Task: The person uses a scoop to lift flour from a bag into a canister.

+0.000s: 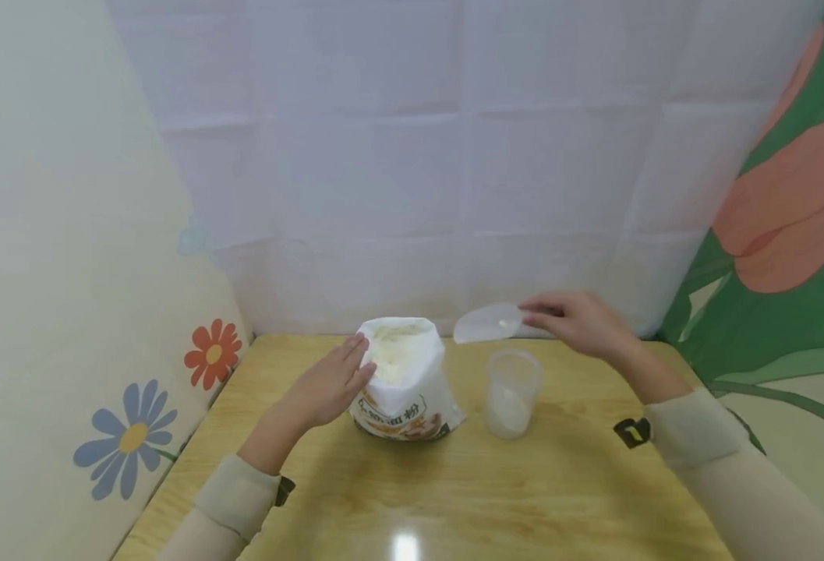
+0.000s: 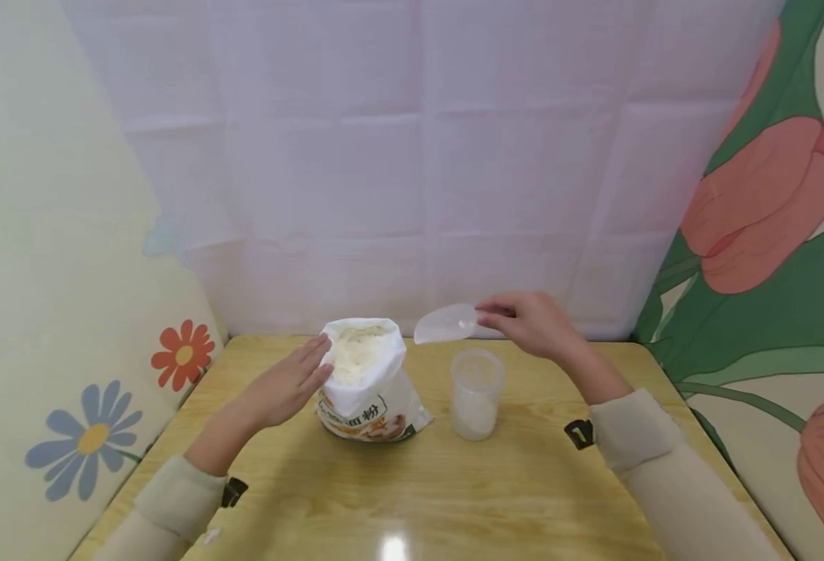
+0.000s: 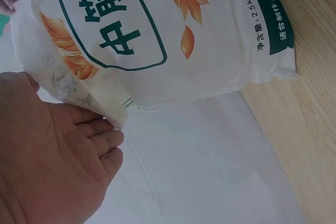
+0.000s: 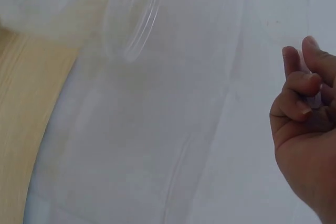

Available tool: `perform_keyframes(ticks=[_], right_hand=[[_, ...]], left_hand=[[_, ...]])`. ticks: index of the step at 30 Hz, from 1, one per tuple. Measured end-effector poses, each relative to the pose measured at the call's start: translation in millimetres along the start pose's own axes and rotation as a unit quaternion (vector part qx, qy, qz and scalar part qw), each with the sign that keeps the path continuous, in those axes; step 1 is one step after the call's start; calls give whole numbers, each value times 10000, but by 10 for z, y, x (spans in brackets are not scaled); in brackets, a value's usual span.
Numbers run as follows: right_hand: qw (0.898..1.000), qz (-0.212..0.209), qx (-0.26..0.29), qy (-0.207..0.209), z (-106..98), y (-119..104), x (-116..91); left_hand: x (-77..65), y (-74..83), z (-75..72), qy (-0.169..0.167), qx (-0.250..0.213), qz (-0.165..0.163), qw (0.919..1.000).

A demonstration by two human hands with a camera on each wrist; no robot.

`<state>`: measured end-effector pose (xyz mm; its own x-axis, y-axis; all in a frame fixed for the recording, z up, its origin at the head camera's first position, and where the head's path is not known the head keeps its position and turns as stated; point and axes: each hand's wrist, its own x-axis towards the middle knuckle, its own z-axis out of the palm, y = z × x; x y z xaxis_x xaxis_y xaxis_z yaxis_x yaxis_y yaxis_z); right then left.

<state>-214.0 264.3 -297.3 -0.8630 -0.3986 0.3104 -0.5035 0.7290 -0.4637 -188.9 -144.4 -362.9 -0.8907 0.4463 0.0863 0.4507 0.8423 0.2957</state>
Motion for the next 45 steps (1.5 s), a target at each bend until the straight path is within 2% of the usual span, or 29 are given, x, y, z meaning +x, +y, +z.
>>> perform_keyframes(ticks=[5,10,14,17,23,29,34,39,45], right_hand=[[10000,-53,83,-7,127,-168,194],[9992,-376,87,-143,225,-351,369],[9974,-629,-193,-287,271,-518,504],[9956,-658,-498,-441,271,-645,568],[9872,-633,-1167,-885,278,-864,677],[9766,-660,-1748,-1066,320,-1020,854],[9691,-442,-2049,-1304,400,-1125,960],[9676,-303,-2121,-1334,517,-1180,995],[9730,-175,-1948,-1222,692,-1172,993]], left_hand=[[-4,-19,20,-43,-26,-45,10000],[-11,-9,26,-65,-72,-78,9999],[-5,-4,15,-1,-1,-66,10000],[15,1,18,12,68,-10,10000],[49,8,45,-24,161,53,9999],[50,3,21,44,175,85,9998],[29,-10,1,96,183,75,9998],[1,-19,-26,166,183,52,9997],[-31,-15,-39,80,159,-28,9998]])
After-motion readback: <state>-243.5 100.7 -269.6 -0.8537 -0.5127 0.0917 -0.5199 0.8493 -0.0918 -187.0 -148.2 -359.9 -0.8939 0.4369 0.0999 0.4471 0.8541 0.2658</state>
